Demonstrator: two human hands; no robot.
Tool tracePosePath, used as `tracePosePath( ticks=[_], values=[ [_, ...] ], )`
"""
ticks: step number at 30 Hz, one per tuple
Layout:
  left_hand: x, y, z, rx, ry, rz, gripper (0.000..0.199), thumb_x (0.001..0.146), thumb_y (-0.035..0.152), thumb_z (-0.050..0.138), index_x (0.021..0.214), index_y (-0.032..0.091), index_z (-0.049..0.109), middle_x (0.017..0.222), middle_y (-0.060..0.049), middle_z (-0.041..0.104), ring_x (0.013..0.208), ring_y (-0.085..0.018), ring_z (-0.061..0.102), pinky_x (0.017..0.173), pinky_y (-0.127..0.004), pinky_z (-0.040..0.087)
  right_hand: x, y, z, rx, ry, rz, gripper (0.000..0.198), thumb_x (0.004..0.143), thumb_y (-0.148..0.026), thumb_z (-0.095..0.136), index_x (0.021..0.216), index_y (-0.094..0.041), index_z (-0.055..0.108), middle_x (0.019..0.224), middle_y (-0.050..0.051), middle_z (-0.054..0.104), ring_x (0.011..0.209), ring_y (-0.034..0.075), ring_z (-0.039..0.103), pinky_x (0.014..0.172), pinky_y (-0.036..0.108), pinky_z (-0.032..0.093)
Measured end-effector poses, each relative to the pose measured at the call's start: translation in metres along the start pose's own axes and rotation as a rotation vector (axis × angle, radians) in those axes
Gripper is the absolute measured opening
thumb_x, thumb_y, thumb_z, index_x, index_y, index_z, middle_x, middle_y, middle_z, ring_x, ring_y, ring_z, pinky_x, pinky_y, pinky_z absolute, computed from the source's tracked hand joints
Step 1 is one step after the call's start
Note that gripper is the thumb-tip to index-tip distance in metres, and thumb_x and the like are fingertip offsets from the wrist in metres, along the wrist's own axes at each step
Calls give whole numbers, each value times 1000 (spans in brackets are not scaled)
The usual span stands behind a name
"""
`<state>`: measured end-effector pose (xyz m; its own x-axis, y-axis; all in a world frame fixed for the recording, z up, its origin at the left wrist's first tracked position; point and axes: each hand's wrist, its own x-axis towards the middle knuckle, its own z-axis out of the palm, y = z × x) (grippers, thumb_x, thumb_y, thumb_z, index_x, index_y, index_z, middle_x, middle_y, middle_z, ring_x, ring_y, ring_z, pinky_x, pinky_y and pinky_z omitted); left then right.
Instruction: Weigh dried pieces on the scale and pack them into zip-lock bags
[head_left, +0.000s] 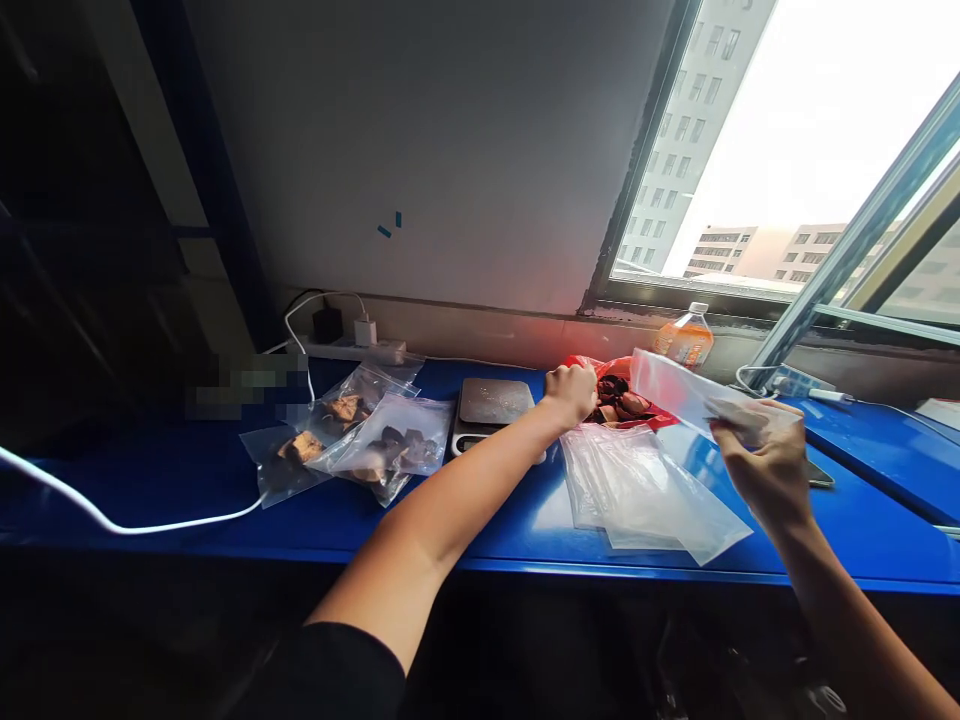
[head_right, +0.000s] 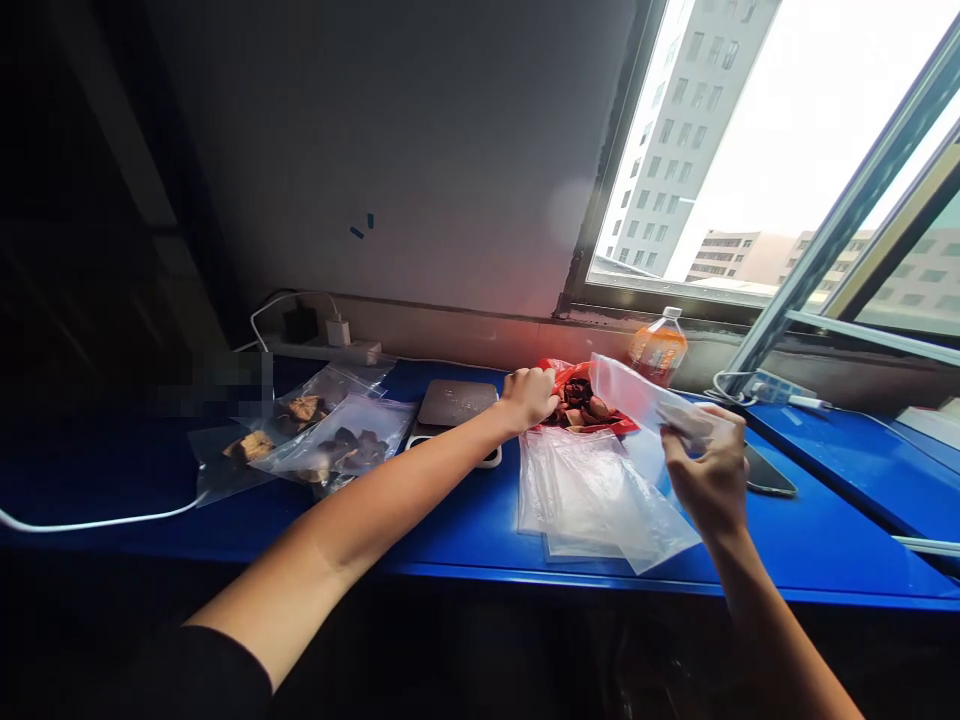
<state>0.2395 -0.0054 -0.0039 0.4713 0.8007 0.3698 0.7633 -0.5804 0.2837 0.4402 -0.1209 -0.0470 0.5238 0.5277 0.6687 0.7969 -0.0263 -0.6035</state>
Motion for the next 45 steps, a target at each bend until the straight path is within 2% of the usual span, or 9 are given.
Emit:
tracePosePath(
  ticks=[6, 12, 19, 23, 28, 33, 36, 40, 45],
  values=[
    [26, -5, -3, -2, -46, -173, 31, 78, 32, 63, 104, 17, 69, 107, -21, 68, 104, -31, 64, 79, -34, 51, 24, -9, 10, -255, -124, -317, 29, 76, -30, 49, 104, -26, 45, 103, 13, 61, 97, 32, 57, 82, 44, 40],
    [35, -10, -15, 7, -49, -227, 33, 78, 29, 59, 107, 16, 69, 109, -20, 68, 104, -30, 64, 80, -33, 51, 64, -33, 29, -478, -260, -532, 36, 73, -20, 45, 109, -19, 50, 102, 17, 60, 92, 30, 51, 77, 42, 30],
    [15, -23, -32, 31, -48, -81, 28, 71, 21, 62, 97, 15, 71, 102, -16, 69, 100, -29, 63, 85, -36, 49, 89, -59, 43, -532, -337, -524, 40, 75, -25, 45, 114, -17, 51, 103, 17, 57, 96, 30, 49, 76, 43, 32],
    [-3, -46, -53, 38, 53, 45, 37, 66, 5, 56, 101, 17, 66, 106, -10, 65, 105, -25, 56, 90, -34, 46, 96, -66, 43, -536, -361, -538, 39, 77, -28, 45, 115, -18, 50, 110, 17, 57, 103, 31, 48, 79, 45, 31],
    [-33, -80, -76, 12, 132, 102, 34, 69, -1, 47, 91, 18, 63, 89, -5, 67, 87, -20, 59, 80, -32, 48, 100, -75, 39, -549, -380, -552, 40, 78, -29, 47, 117, -20, 49, 112, 16, 57, 103, 31, 49, 79, 44, 29],
    [-63, -109, -90, -9, 116, 24, 22, 80, 17, 58, 101, 20, 63, 97, -5, 69, 96, -24, 59, 87, -38, 46, 98, -85, 25, -539, -349, -512, 37, 82, -30, 46, 116, -17, 50, 113, 19, 58, 105, 31, 47, 77, 44, 24],
    [-75, -119, -95, -17, 92, 22, 30, 77, 31, 66, 104, 19, 63, 109, -7, 66, 108, -27, 55, 95, -41, 43, 96, -87, 22, -579, -357, -509, 38, 82, -30, 46, 117, -18, 49, 115, 20, 58, 105, 32, 47, 78, 45, 25],
    [-83, -123, -94, -76, 139, 20, 23, 78, 30, 63, 99, 21, 65, 109, -5, 65, 110, -25, 52, 98, -40, 41, 97, -86, 30, -649, -468, -513, 38, 80, -25, 43, 117, -20, 49, 121, 16, 57, 108, 31, 48, 81, 46, 28],
    [-87, -131, -85, -163, 194, 47, 19, 79, 23, 59, 97, 20, 66, 106, -6, 65, 107, -23, 53, 93, -37, 45, 103, -89, 29, -664, -425, -474, 44, 77, -21, 44, 120, -19, 49, 121, 17, 58, 108, 31, 49, 79, 44, 30]
  ],
)
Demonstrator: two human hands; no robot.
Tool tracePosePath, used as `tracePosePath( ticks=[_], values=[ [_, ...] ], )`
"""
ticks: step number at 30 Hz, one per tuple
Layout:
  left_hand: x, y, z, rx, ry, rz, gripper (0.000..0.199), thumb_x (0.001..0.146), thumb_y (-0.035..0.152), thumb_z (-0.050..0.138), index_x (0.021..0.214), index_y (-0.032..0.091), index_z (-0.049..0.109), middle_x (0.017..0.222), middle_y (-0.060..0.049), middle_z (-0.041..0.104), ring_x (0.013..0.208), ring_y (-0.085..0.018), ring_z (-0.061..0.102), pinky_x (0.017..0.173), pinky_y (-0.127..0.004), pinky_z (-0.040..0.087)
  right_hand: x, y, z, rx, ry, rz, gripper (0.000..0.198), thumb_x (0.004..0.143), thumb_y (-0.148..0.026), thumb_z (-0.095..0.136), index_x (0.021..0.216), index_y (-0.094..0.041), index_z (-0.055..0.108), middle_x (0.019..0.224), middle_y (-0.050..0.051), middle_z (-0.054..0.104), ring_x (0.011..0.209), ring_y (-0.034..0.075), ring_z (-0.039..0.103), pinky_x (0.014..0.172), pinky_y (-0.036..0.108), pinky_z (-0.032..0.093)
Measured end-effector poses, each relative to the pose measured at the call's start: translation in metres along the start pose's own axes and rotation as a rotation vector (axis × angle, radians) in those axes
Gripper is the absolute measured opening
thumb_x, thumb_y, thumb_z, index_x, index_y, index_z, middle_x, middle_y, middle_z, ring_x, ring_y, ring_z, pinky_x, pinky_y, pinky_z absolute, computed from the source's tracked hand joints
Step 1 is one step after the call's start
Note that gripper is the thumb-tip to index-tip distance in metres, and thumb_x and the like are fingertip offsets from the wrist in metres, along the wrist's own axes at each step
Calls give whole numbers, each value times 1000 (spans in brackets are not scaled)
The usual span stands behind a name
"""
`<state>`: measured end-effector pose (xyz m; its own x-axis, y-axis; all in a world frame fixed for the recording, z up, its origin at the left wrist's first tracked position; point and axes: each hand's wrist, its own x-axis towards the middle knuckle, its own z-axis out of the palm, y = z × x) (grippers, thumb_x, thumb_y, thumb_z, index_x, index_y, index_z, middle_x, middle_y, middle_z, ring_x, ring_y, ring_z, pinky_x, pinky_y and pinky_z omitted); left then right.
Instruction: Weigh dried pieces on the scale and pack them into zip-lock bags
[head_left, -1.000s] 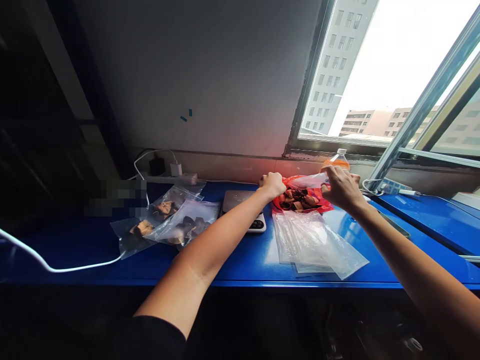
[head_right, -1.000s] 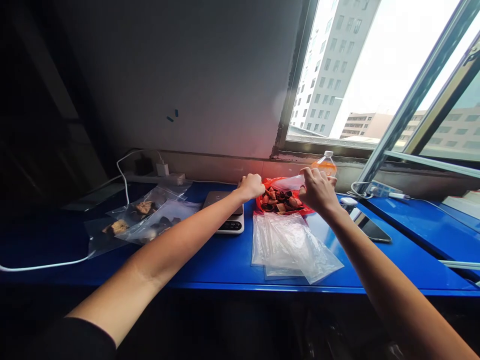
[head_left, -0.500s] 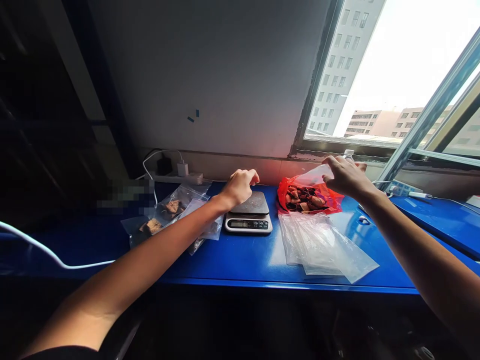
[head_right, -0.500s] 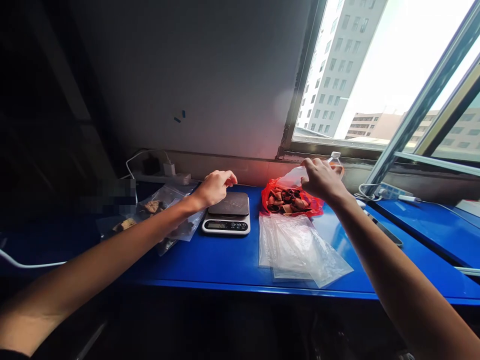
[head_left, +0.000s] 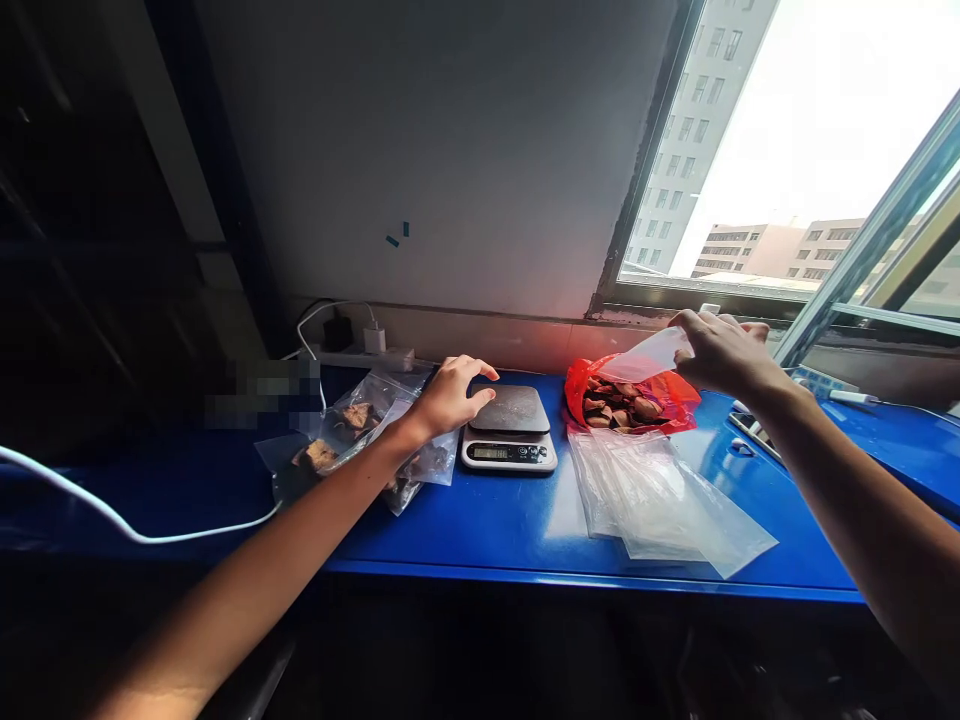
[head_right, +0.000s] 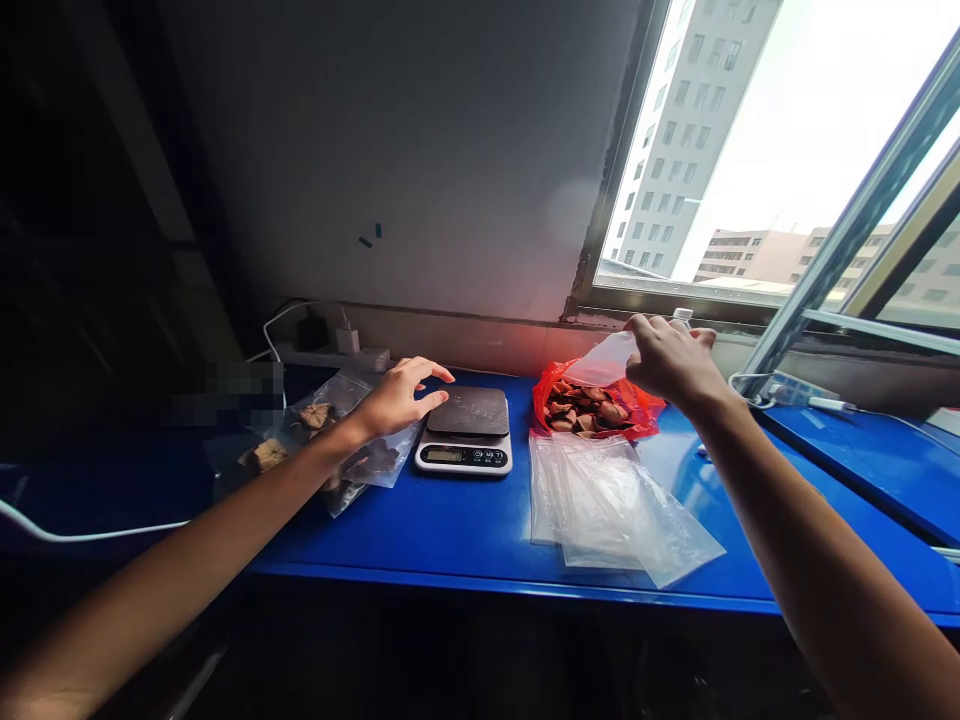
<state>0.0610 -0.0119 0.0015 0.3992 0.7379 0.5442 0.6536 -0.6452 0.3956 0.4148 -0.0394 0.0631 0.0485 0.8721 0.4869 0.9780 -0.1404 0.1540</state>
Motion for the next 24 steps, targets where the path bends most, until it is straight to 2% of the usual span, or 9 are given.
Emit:
tracePosePath(
  ticks=[3, 7, 9, 11, 13, 15, 20, 24],
  values=[
    [-2, -8, 2, -42, 77, 29, 24, 78, 10, 51, 95, 19, 66, 102, -6, 65, 103, -21, 54, 89, -35, 47, -4, 4, -12, 9, 34, -7, 43, 77, -20, 45, 119, -17, 50, 118, 19, 60, 108, 32, 49, 77, 44, 30],
    [-3, -12, -3, -66, 180, 70, 28, 78, 4, 43, 87, 17, 66, 88, -5, 65, 90, -18, 56, 82, -32, 47, -20, 9, -31, 181, 184, 104, 38, 79, -24, 50, 115, -14, 54, 105, 20, 64, 96, 29, 56, 74, 41, 36],
    [-3, -11, -6, -67, 204, 67, 25, 80, 6, 44, 83, 18, 65, 84, -4, 64, 86, -18, 56, 79, -30, 47, -30, 4, -36, 452, 258, 144, 31, 76, -24, 56, 105, -14, 58, 97, 17, 66, 87, 24, 60, 74, 38, 41],
    [0, -9, -7, -58, 200, 53, 24, 79, 6, 45, 81, 18, 65, 82, -4, 63, 84, -17, 57, 77, -28, 46, -38, -11, -35, 883, 290, 158, 23, 72, -24, 62, 94, -16, 59, 87, 11, 66, 79, 19, 62, 74, 36, 45],
    [4, -6, -8, -59, 188, 46, 23, 78, 5, 45, 78, 18, 65, 80, -3, 63, 81, -16, 57, 75, -27, 45, -41, -33, -28, 1316, 244, 140, 21, 69, -25, 67, 87, -19, 58, 77, 4, 64, 72, 15, 62, 73, 34, 48],
    [11, -4, -8, -96, 187, 45, 22, 78, 6, 46, 79, 18, 64, 81, -3, 65, 80, -16, 58, 74, -26, 45, -38, -60, -20, 1579, 147, 88, 23, 65, -25, 70, 83, -20, 58, 70, -1, 61, 67, 13, 61, 71, 32, 49],
    [23, -15, -14, -291, 216, -36, 13, 78, 14, 53, 85, 16, 63, 81, -3, 68, 77, -15, 62, 72, -25, 47, -24, -120, -6, 1930, 13, 94, 20, 62, -25, 71, 77, -21, 59, 66, -2, 61, 63, 13, 60, 64, 29, 48],
    [19, -34, -15, -413, 268, -93, 12, 75, 21, 57, 84, 16, 64, 81, -3, 67, 79, -16, 62, 76, -28, 47, -22, -150, 6, 2082, -37, 108, 19, 60, -24, 71, 75, -20, 60, 67, -2, 63, 64, 13, 59, 66, 30, 49]
  ],
)
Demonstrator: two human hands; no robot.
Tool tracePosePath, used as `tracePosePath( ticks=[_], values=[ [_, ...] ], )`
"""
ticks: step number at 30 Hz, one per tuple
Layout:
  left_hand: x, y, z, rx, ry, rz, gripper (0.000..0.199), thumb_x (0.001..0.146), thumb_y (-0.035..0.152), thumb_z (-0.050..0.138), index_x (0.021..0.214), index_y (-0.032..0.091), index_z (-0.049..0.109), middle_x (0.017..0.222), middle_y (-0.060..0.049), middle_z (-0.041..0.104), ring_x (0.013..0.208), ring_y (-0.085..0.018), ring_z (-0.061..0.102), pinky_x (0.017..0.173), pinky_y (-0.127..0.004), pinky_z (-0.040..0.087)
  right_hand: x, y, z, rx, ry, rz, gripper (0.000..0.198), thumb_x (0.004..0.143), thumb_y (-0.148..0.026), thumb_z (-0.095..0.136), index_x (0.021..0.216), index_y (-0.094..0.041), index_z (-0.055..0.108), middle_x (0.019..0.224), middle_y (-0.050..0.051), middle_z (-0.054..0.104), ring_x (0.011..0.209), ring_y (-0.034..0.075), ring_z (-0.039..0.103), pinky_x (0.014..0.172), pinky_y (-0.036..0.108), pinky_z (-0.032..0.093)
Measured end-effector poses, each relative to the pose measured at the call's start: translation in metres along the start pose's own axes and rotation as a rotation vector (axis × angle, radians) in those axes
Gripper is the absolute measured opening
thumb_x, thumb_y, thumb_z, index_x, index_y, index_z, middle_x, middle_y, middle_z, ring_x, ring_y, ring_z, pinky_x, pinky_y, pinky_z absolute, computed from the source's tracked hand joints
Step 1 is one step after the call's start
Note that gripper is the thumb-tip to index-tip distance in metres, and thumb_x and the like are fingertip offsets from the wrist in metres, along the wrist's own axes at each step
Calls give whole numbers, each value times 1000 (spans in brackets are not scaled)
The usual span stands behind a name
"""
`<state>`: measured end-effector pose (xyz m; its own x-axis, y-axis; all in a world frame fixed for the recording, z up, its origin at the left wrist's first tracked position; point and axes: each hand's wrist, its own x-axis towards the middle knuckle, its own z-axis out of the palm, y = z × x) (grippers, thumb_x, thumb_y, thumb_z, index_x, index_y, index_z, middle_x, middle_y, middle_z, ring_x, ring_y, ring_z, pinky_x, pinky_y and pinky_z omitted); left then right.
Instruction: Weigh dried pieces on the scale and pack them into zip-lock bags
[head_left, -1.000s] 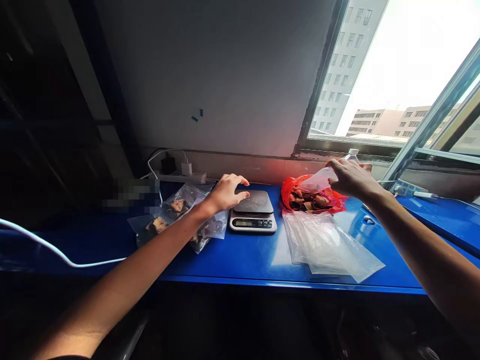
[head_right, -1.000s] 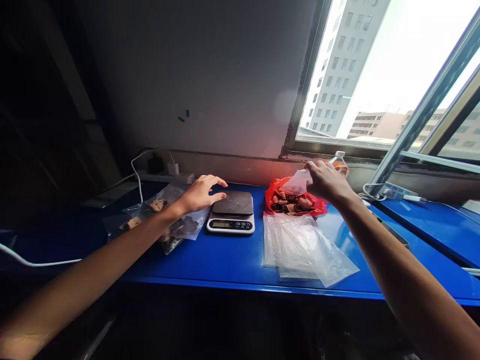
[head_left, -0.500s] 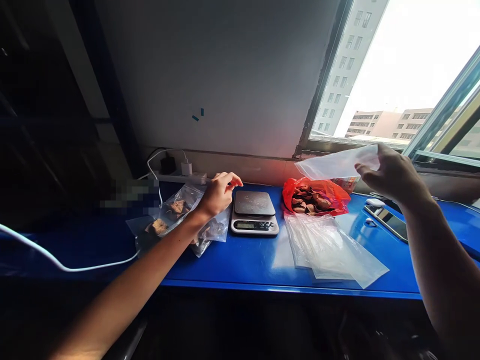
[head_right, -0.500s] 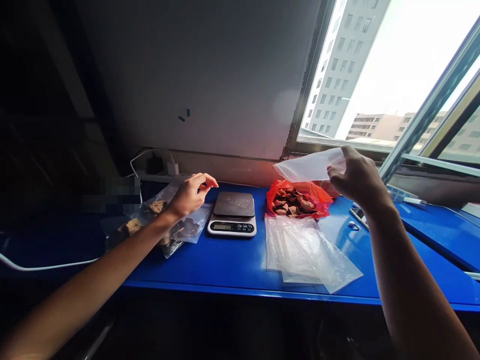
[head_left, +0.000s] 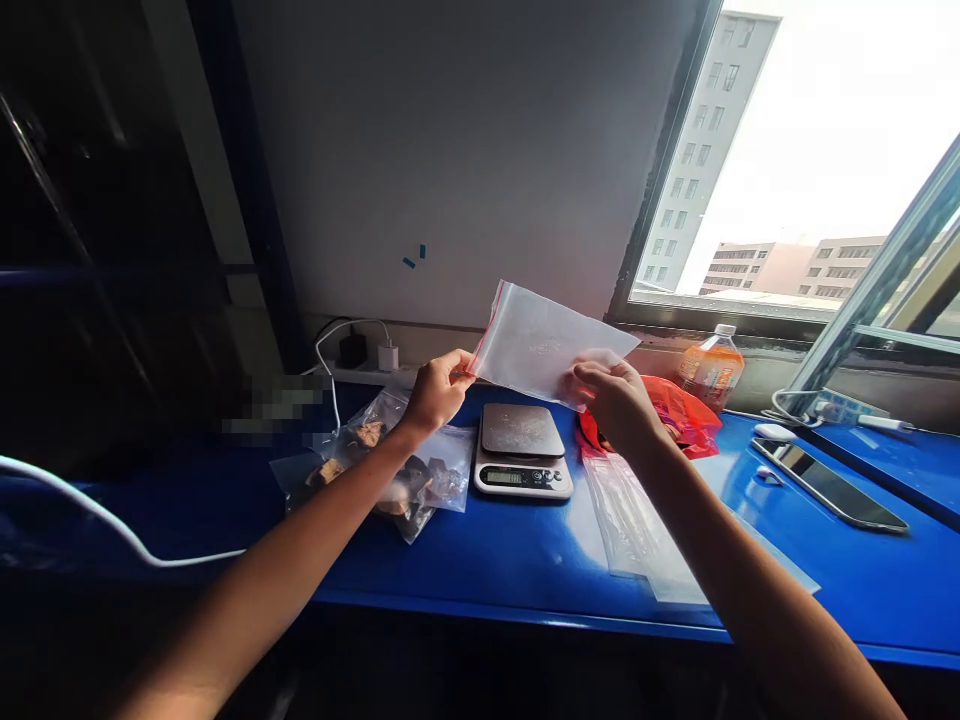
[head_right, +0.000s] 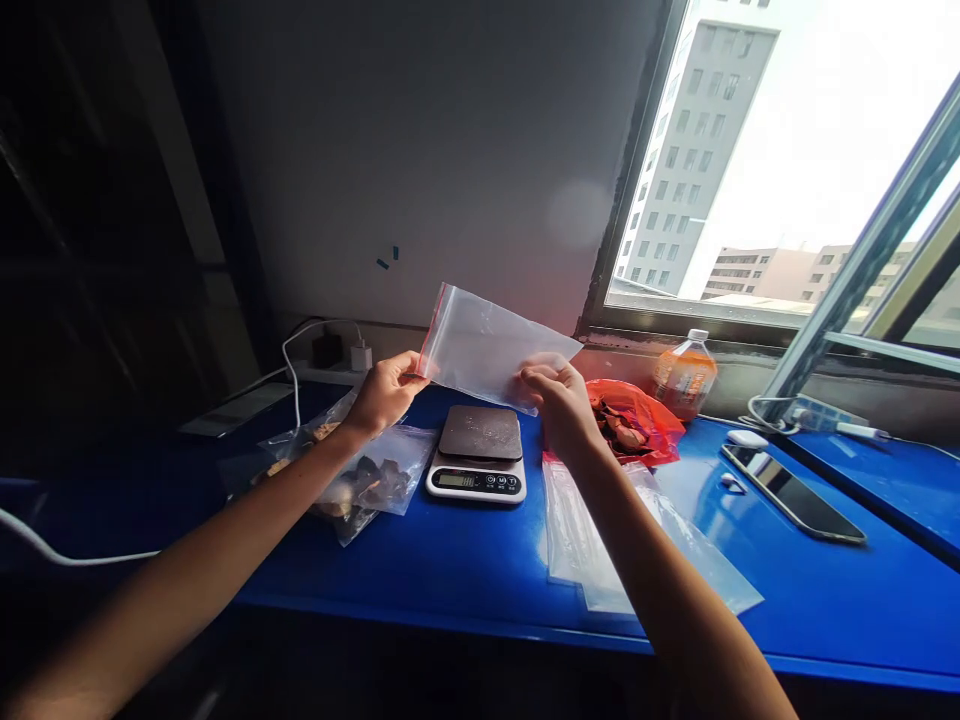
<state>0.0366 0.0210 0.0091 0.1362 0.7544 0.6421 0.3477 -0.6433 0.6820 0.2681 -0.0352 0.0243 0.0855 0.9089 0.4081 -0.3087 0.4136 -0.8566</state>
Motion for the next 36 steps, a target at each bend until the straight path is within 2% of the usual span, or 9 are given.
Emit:
tracePosePath(
  ticks=[5, 8, 12, 16, 23, 27, 30, 33, 36],
  values=[
    [-8, -7, -8, -168, 105, -141, 11, 66, 20, 62, 76, 16, 62, 72, -1, 61, 72, -14, 58, 73, -27, 45, -4, 25, 2, 88, 54, 20, 22, 58, -22, 74, 75, -20, 60, 68, -2, 64, 64, 11, 58, 67, 27, 48],
    [-12, 3, -14, -244, 106, -212, 21, 64, 18, 60, 84, 17, 65, 75, 0, 61, 77, -15, 59, 76, -28, 45, -7, 32, 0, 108, 73, 39, 24, 57, -23, 76, 74, -19, 60, 67, -2, 63, 63, 11, 58, 66, 26, 48],
    [-15, 16, -23, -332, -51, -321, 32, 70, 24, 61, 101, 18, 64, 95, -4, 64, 84, -17, 63, 74, -29, 45, -13, 35, -1, 111, 92, 33, 25, 58, -24, 77, 74, -19, 59, 67, -2, 63, 63, 11, 58, 66, 27, 49],
    [-17, 22, -27, -348, -155, -242, 34, 72, 28, 66, 103, 18, 57, 88, -3, 65, 80, -16, 64, 75, -31, 46, -16, 33, -1, 113, 70, 42, 26, 59, -25, 77, 75, -20, 57, 65, -2, 61, 63, 12, 58, 63, 27, 49],
    [-19, 22, -26, -227, -384, -82, 18, 73, 28, 67, 86, 16, 62, 85, -4, 65, 80, -14, 61, 81, -32, 50, -16, 35, -5, 102, 53, 188, 30, 56, -25, 78, 74, -20, 54, 64, -1, 59, 55, 12, 55, 55, 29, 47],
    [-18, 24, -34, -231, -393, -102, 19, 74, 31, 68, 84, 15, 66, 84, -6, 67, 78, -15, 62, 80, -32, 51, -13, 25, -13, -4, 20, 239, 30, 65, -38, 73, 80, -21, 54, 65, 0, 58, 53, 13, 53, 49, 28, 45],
    [-18, 30, -45, -227, -528, -141, 20, 74, 35, 69, 82, 16, 70, 82, -6, 68, 78, -17, 63, 77, -31, 51, -12, 12, -25, -20, 42, 250, 30, 73, -49, 65, 84, -21, 57, 68, 1, 59, 58, 15, 56, 50, 27, 45],
    [-19, 36, -52, -259, -721, -181, 19, 73, 35, 71, 80, 17, 72, 79, -6, 68, 76, -17, 62, 74, -30, 50, -13, 4, -34, -71, -88, 270, 34, 74, -49, 64, 91, -21, 61, 74, 3, 62, 68, 17, 60, 60, 29, 48],
    [-21, 40, -52, -326, -836, -215, 19, 72, 34, 71, 78, 17, 72, 76, -6, 66, 73, -17, 60, 72, -29, 49, -16, 7, -32, -226, -285, 228, 34, 73, -42, 68, 99, -20, 63, 77, 1, 62, 71, 14, 58, 63, 26, 45]
  ],
)
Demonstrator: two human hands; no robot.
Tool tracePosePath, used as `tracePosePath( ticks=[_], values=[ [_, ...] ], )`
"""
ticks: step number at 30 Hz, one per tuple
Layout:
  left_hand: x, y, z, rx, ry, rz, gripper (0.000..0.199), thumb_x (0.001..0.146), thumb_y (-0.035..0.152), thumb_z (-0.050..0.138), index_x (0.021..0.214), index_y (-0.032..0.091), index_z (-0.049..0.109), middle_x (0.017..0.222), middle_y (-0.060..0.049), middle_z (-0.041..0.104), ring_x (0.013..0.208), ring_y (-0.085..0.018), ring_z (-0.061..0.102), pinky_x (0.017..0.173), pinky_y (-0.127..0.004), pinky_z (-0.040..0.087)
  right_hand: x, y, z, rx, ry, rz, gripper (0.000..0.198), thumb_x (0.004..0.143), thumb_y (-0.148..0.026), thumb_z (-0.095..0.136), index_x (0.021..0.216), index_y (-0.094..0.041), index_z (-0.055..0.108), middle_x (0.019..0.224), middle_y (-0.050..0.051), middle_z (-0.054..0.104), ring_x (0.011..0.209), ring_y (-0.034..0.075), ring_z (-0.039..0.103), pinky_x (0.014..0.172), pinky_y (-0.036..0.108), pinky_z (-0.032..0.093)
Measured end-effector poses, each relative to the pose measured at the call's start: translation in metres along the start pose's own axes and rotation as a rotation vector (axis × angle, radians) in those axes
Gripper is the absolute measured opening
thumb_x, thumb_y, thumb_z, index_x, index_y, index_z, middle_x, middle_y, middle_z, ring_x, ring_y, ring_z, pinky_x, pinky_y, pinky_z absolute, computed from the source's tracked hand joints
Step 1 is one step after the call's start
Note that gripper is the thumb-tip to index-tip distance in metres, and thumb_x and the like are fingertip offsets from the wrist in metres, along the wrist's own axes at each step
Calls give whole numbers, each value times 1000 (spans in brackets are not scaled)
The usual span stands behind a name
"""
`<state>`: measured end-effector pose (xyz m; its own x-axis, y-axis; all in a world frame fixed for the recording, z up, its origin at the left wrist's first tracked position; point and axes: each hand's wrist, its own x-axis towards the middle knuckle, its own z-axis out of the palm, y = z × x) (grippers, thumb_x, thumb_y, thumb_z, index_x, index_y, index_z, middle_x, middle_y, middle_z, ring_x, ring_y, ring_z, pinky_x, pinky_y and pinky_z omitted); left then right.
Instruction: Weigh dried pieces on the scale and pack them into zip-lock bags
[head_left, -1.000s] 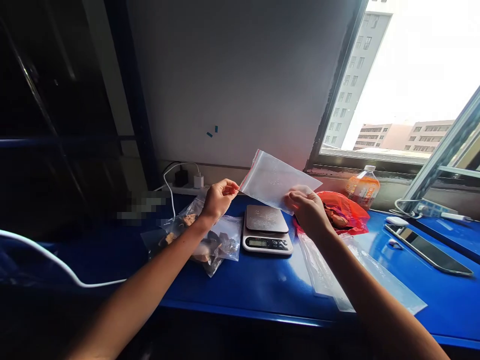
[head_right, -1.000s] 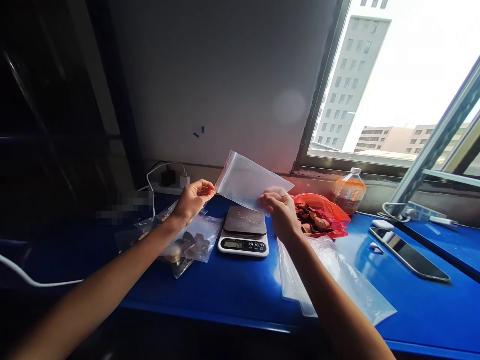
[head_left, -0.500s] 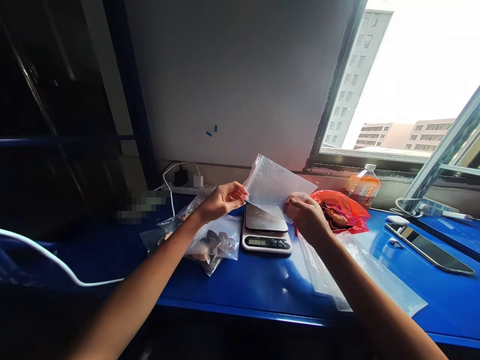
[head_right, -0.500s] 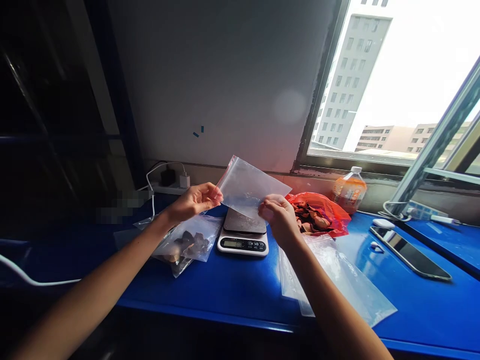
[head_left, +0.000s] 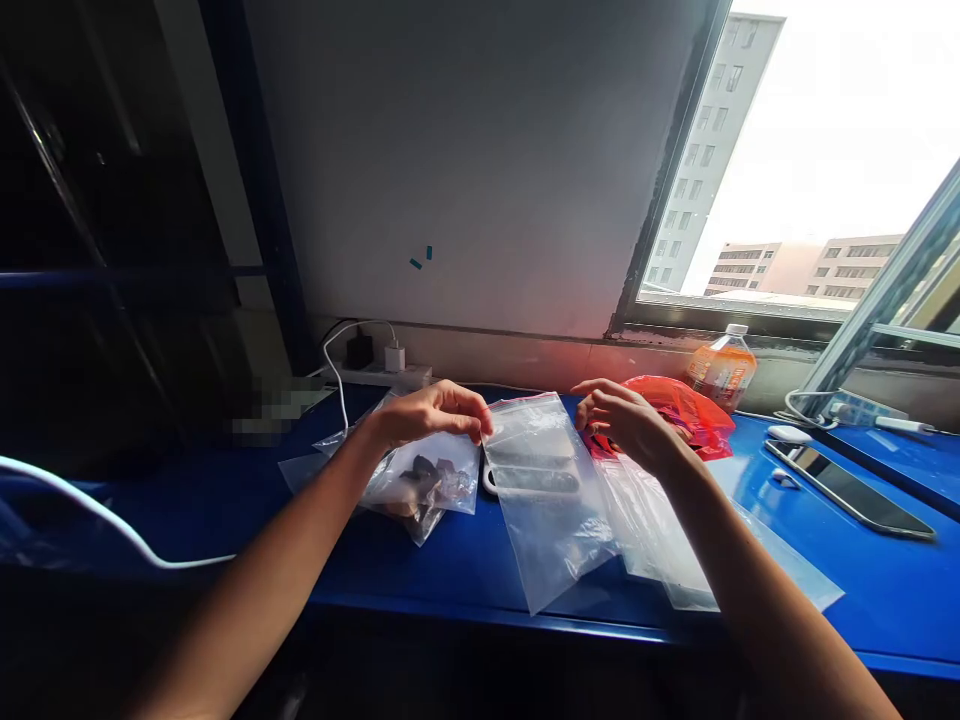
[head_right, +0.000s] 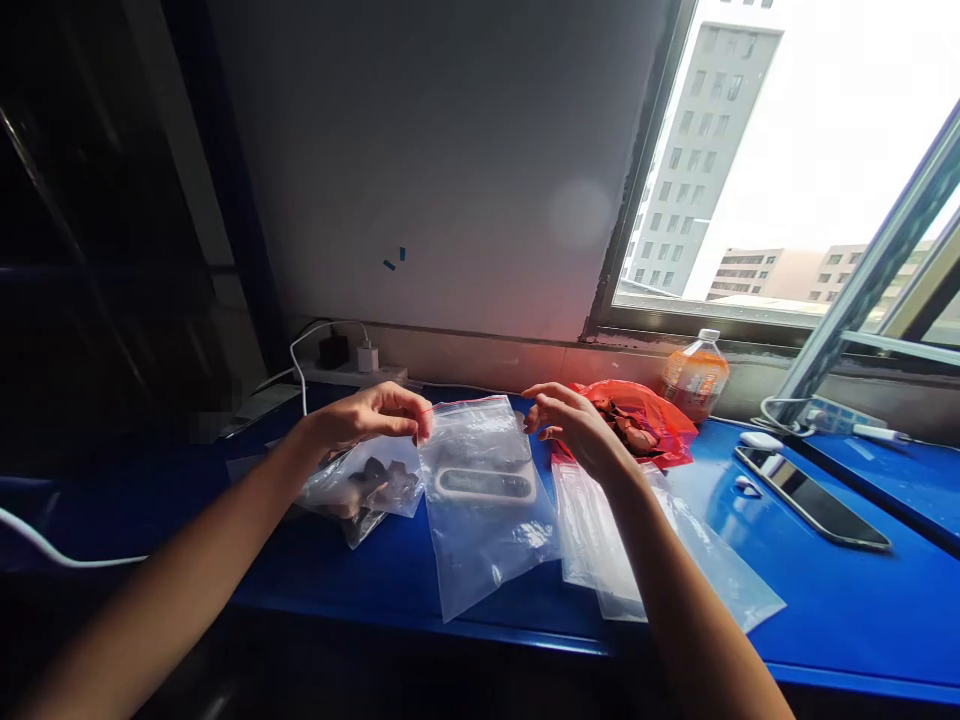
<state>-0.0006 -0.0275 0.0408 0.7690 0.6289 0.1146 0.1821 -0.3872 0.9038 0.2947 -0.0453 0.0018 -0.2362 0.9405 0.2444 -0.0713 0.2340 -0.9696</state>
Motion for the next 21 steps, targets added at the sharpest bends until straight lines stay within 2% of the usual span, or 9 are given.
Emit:
tracePosePath(
  ticks=[2, 5, 12, 18, 21],
  values=[
    [1, 0, 2, -23, -47, -13, 20, 70, 35, 71, 76, 16, 72, 73, -6, 66, 70, -16, 59, 71, -28, 48, 0, 3, 8, -112, -69, -53, 32, 73, -40, 69, 97, -20, 64, 75, 0, 60, 69, 13, 54, 61, 25, 42],
    [2, 0, 4, -36, -55, -11, 22, 67, 36, 72, 72, 15, 72, 70, -6, 64, 67, -17, 57, 68, -29, 47, 2, 7, 19, -177, -145, -77, 26, 74, -42, 69, 83, -19, 64, 69, -1, 56, 63, 11, 49, 58, 24, 38],
    [2, 3, 5, -64, -81, -33, 18, 63, 35, 69, 65, 17, 70, 65, -6, 62, 63, -17, 54, 67, -31, 47, 0, 10, 25, -209, -302, 30, 33, 76, -49, 66, 69, -18, 59, 62, -2, 49, 55, 9, 43, 51, 22, 33],
    [0, 2, 0, -19, 21, -50, 13, 60, 31, 64, 62, 19, 69, 63, -5, 62, 62, -17, 54, 65, -29, 47, 3, 15, 27, -47, -216, -10, 41, 75, -54, 65, 58, -19, 53, 57, -3, 45, 54, 10, 41, 54, 24, 35],
    [-1, 2, -3, 16, 24, -63, 13, 61, 28, 61, 57, 18, 67, 60, -5, 61, 59, -16, 53, 62, -28, 46, 5, 15, 30, -65, -235, -35, 38, 74, -51, 67, 59, -18, 55, 56, -2, 47, 55, 10, 42, 53, 24, 33]
  ],
)
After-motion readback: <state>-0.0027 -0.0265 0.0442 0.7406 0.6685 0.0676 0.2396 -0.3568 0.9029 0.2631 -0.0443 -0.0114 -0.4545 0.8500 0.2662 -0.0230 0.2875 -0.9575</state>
